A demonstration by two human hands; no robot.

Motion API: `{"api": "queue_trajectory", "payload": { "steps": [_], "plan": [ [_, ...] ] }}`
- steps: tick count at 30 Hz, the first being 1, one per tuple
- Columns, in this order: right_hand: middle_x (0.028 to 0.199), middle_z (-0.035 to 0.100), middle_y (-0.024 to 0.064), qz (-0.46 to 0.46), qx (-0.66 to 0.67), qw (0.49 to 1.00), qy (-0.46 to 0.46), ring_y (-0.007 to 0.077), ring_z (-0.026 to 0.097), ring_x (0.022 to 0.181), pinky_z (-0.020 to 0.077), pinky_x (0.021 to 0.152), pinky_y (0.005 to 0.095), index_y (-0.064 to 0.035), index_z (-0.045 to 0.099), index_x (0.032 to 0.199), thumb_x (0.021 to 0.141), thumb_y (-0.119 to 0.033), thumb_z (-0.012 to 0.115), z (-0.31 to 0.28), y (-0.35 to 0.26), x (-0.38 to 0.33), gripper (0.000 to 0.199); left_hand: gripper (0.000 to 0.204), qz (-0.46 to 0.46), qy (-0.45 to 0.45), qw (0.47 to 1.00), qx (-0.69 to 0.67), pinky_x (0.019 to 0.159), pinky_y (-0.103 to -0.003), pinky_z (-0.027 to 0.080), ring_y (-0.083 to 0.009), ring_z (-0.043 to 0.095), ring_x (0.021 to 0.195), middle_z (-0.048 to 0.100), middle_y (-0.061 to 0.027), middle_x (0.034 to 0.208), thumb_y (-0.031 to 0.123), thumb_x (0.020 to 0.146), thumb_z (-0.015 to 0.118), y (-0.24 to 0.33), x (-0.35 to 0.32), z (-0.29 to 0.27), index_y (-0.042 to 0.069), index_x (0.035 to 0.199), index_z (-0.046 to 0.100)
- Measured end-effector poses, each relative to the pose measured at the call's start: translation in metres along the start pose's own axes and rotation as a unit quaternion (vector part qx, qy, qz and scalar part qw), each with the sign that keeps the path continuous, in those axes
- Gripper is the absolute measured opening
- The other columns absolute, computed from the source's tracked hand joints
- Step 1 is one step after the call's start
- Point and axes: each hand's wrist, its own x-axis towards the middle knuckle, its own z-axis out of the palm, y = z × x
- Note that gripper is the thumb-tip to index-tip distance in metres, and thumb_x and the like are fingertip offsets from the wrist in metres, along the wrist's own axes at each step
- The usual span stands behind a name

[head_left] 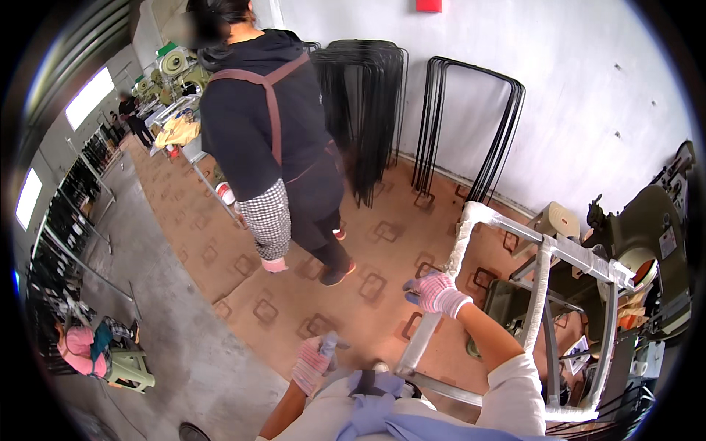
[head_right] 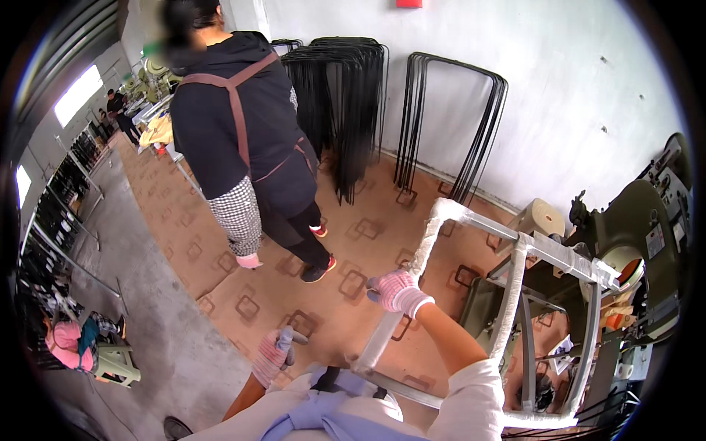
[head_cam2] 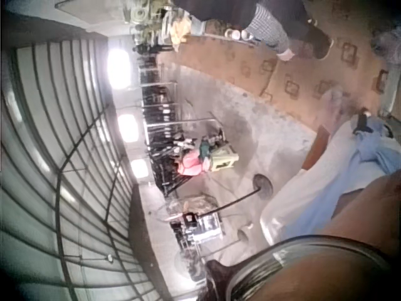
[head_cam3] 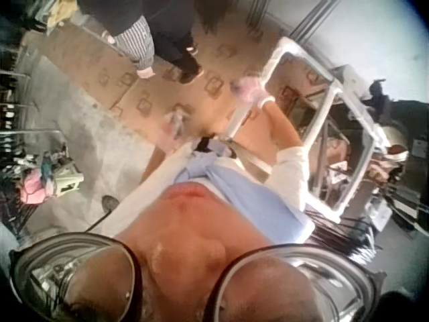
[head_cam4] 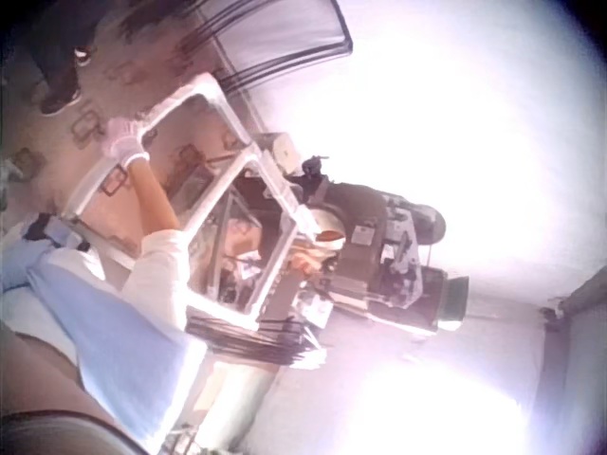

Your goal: The person picks up black metal chair frames from a stack and marks them with a marker. They handle the frames one at a time, writing on the metal before placing them back or moving to the next frame.

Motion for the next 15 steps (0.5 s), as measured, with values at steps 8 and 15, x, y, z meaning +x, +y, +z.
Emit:
{"api": "queue_trajectory", "payload": {
  "steps": [8, 15],
  "plan": [
    [0.073, 0.061, 0.0123, -0.020, 0.036, 0.998, 0.052, 0.0309, 0.059, 0.073, 0.0462, 0.067, 0.0417, -0.0148, 0.058, 0.094, 0.084, -0.035, 0.043, 0.000, 0.004, 0.009, 0.027, 0.032, 0.178, -0.144, 0.860, 0.456, 0.073, -0.038, 0.046, -0.0281, 0.057, 0.086, 0.060, -0.0108, 0.095, 0.035, 0.083, 0.045, 0.004, 0.146, 0.009, 0.011, 0.099, 0.060],
    [0.069, 0.060, 0.0116, 0.045, 0.124, 0.989, 0.060, 0.0335, 0.058, 0.068, 0.0469, 0.064, 0.0422, -0.0146, 0.059, 0.085, 0.083, -0.037, 0.045, -0.044, -0.026, 0.049, 0.027, 0.041, 0.155, -0.220, 0.691, 0.671, 0.078, -0.043, 0.045, -0.0265, 0.055, 0.099, 0.058, -0.0058, 0.109, 0.044, 0.086, 0.035, 0.053, 0.259, -0.008, 0.015, 0.106, 0.055]
  ]
}}
